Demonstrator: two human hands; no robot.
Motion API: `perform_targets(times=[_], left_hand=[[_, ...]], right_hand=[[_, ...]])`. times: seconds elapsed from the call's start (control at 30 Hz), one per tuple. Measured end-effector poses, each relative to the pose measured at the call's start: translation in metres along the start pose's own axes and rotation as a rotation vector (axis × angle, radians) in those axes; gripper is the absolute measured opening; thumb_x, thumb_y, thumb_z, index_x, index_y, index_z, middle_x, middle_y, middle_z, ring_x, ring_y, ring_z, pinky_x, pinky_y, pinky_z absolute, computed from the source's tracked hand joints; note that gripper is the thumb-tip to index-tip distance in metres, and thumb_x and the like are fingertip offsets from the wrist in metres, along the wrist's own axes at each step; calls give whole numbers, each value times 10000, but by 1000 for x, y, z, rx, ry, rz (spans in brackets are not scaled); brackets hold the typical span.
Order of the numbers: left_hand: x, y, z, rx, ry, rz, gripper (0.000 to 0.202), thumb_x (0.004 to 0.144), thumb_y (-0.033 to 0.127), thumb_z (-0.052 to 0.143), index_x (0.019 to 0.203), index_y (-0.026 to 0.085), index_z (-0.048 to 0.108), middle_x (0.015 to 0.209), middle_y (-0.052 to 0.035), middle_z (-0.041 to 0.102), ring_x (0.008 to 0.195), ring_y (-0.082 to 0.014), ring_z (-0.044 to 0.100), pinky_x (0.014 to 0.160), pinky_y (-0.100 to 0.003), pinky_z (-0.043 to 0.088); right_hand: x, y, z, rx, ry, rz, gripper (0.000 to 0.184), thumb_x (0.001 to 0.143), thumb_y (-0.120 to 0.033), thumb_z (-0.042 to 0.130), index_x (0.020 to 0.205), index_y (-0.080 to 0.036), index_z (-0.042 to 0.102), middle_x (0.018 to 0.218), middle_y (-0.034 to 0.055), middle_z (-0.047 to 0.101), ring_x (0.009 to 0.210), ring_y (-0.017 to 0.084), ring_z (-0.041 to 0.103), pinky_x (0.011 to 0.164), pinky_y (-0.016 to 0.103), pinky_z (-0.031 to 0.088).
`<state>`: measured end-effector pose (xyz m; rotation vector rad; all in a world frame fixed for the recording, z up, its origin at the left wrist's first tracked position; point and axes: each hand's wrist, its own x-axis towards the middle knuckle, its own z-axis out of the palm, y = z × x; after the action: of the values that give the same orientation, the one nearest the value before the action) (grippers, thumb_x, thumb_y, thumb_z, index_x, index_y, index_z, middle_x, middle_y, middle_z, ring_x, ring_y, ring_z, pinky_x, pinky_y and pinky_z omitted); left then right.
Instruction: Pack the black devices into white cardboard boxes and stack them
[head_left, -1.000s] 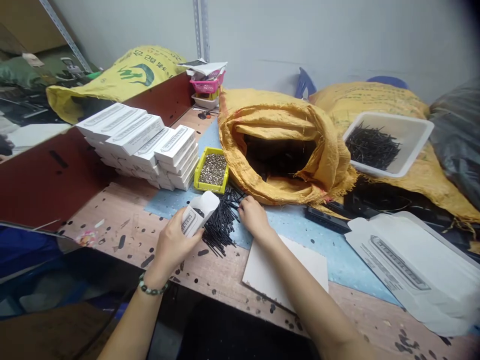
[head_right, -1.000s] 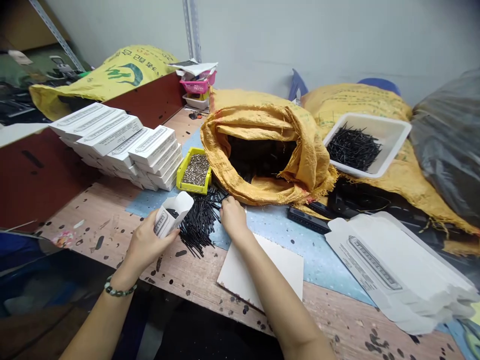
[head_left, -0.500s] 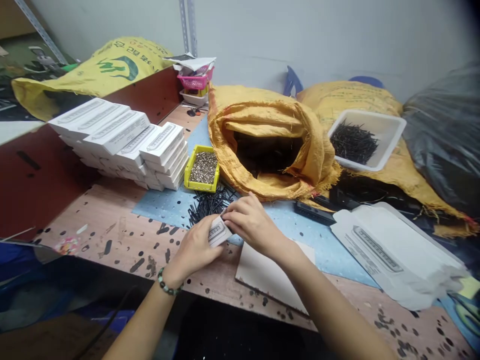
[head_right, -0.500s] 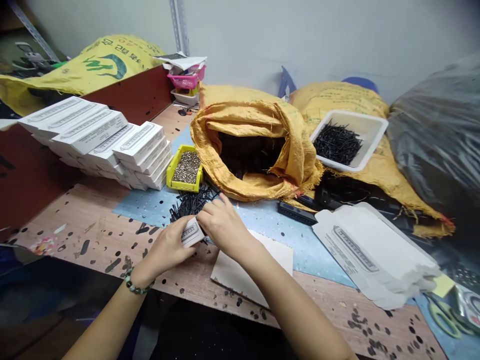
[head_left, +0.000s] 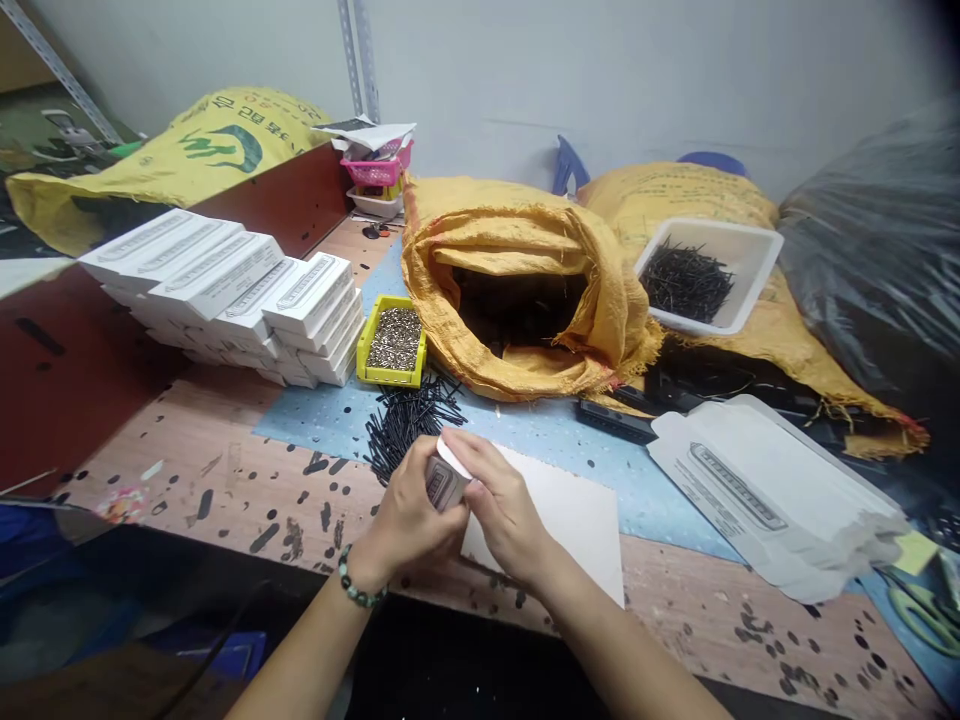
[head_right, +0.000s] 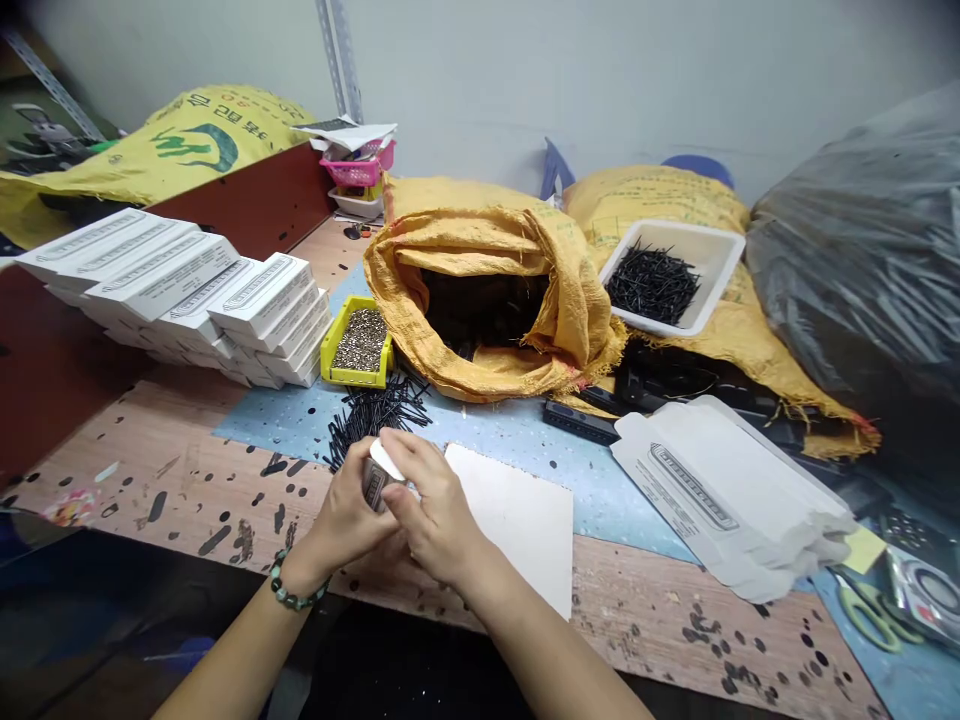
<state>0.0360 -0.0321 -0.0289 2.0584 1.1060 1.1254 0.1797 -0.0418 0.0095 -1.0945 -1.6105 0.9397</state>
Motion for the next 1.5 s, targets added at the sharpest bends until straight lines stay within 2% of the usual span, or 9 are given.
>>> perform_targets(times=[0.27, 0.57, 0.73, 0.83, 1.0, 1.13, 1.23, 1.3, 1.5], left_hand=[[11, -2, 2, 128, 159, 350, 748, 701, 60, 588, 1332, 190, 209, 1156, -125, 468, 1041, -213, 531, 848, -383, 527], [49, 24, -22, 310, 83, 178, 591, 729, 153, 632, 1216, 173, 298, 1247, -170, 423, 1133, -262, 502, 872, -420, 536], [102, 20, -89, 571, 154, 65, 430, 773, 274, 620, 1156, 168, 455, 1013, -108, 569, 843, -224, 587, 635, -345, 551], [140, -1, -145, 810, 378, -89, 400, 749, 324, 640, 1099, 154, 547, 1087, -155, 553, 963, -306, 556, 784, -456, 515], [167, -36, -192, 1015, 395, -307, 238, 794, 353, 579, 940, 179, 647, 1112, -182, 602, 1097, -410, 477, 893, -648, 383], [157, -27, -166, 949, 464, -185, 302, 826, 322, 547, 1075, 164, 609, 1274, -184, 501, 1212, -393, 405, 964, -616, 354], [153, -25, -116, 657, 207, -163, 293, 894, 261, 434, 1139, 156, 555, 1097, -127, 586, 1016, -250, 558, 888, -419, 466], [157, -38, -79, 537, -73, -235, 235, 875, 224, 471, 1064, 177, 602, 1034, -94, 621, 918, -211, 593, 846, -359, 482], [176, -100, -28, 442, -76, -390, 115, 760, 116, 580, 796, 172, 673, 977, -116, 629, 995, -282, 581, 882, -404, 451]], right_hand=[[-2, -7, -9, 211, 102, 79, 122, 860, -267, 611, 964, -241, 669, 1103, 48, 692, 1080, 218, 632, 917, 370, 525], [31, 9, -17, 213, 251, 32, 238, 851, -301, 618, 1081, -266, 673, 1188, 57, 652, 1116, 243, 605, 888, 399, 548], [100, 43, -53, -39, 305, 104, 375, 927, -399, 428, 1223, -202, 546, 1264, 119, 558, 1040, 224, 628, 820, 385, 562], [139, 71, -75, -467, 290, 123, 355, 900, -233, 409, 1212, -134, 549, 1329, 170, 476, 1135, 232, 559, 967, 412, 466], [183, 102, -79, -726, 130, 211, 472, 797, -145, 578, 1265, -147, 519, 1392, 159, 434, 1320, 283, 357, 1096, 463, 278], [202, 110, -65, -855, 14, 284, 403, 787, -174, 653, 1183, -154, 579, 1352, 183, 467, 1269, 333, 395, 1060, 488, 283], [203, 110, -62, -915, -20, 316, 298, 790, -213, 663, 1075, -128, 635, 1229, 218, 542, 1189, 355, 457, 974, 459, 375], [199, 109, -66, -936, -20, 323, 287, 791, -242, 661, 1046, -111, 646, 1159, 226, 579, 1127, 355, 507, 919, 436, 418], [150, 86, -99, -888, 138, 251, 381, 921, -322, 434, 1251, -153, 522, 1114, 138, 640, 1007, 270, 606, 863, 378, 458]])
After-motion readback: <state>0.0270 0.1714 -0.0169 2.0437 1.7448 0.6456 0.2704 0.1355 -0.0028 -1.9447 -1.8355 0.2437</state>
